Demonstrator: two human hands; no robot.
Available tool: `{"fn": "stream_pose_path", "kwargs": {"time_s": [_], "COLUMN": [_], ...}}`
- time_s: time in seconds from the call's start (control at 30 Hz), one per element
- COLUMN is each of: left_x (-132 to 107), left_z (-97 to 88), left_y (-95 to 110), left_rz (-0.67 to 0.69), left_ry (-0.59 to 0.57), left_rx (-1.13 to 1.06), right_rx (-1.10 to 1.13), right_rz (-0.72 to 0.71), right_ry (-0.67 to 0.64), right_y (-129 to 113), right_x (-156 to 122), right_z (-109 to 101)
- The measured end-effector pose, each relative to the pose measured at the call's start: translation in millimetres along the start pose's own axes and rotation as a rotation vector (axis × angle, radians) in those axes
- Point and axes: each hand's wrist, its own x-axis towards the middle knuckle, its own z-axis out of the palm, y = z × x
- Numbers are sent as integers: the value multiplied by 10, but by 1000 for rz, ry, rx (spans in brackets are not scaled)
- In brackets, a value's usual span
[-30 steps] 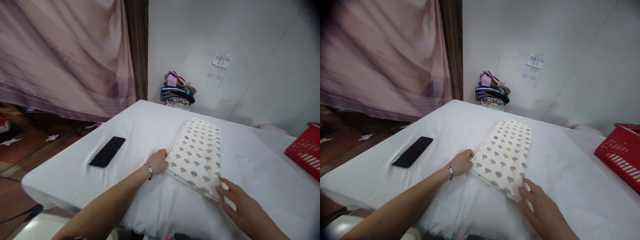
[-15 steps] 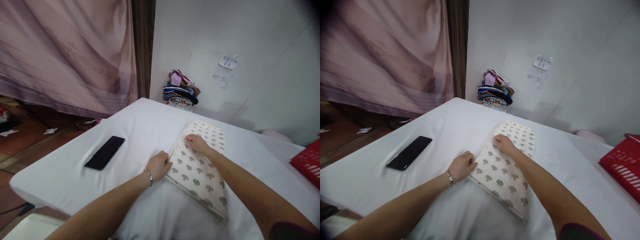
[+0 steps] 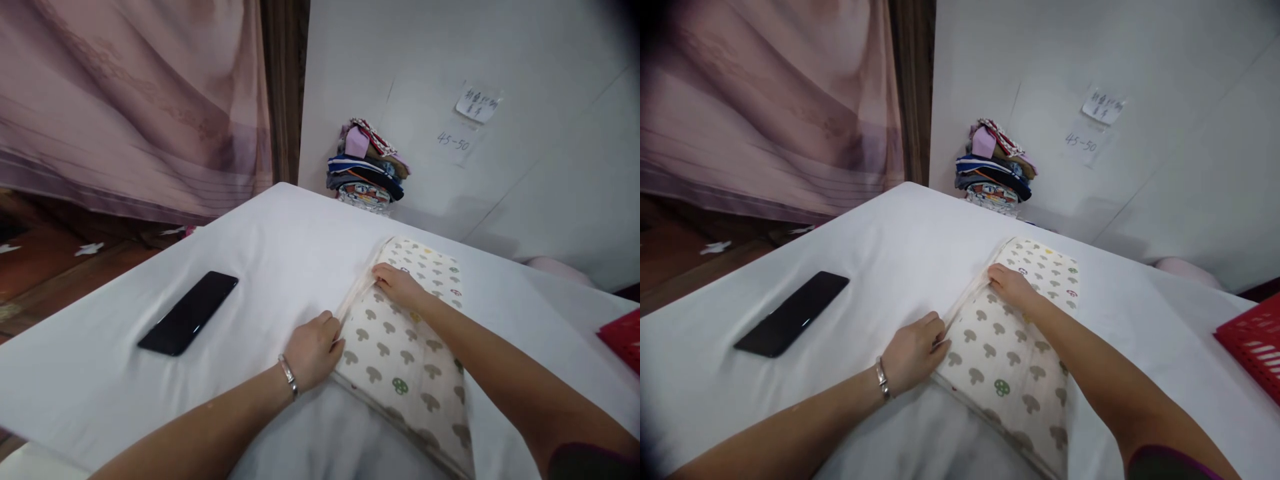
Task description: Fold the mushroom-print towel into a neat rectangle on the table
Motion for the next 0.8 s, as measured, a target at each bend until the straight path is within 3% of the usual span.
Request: {"fn": "stream_pose_path", "kwargs": {"time_s": [0.33, 0.5, 0.8], "left_x": [-13, -11, -23], "left_z": [-5, -27, -24], "left_y": [18, 17, 17], "left_rz": [56, 61, 102], "left_ry": [-28, -65, -63], "left_rx": [74, 70, 81], "right_rx": [55, 16, -6], "right_rz": [-107, -85, 31], "right_ry": [-112, -170, -139], "right_y": [50, -26, -69], "right_x": [132, 183, 71], "right_z": [-40, -90, -113]}}
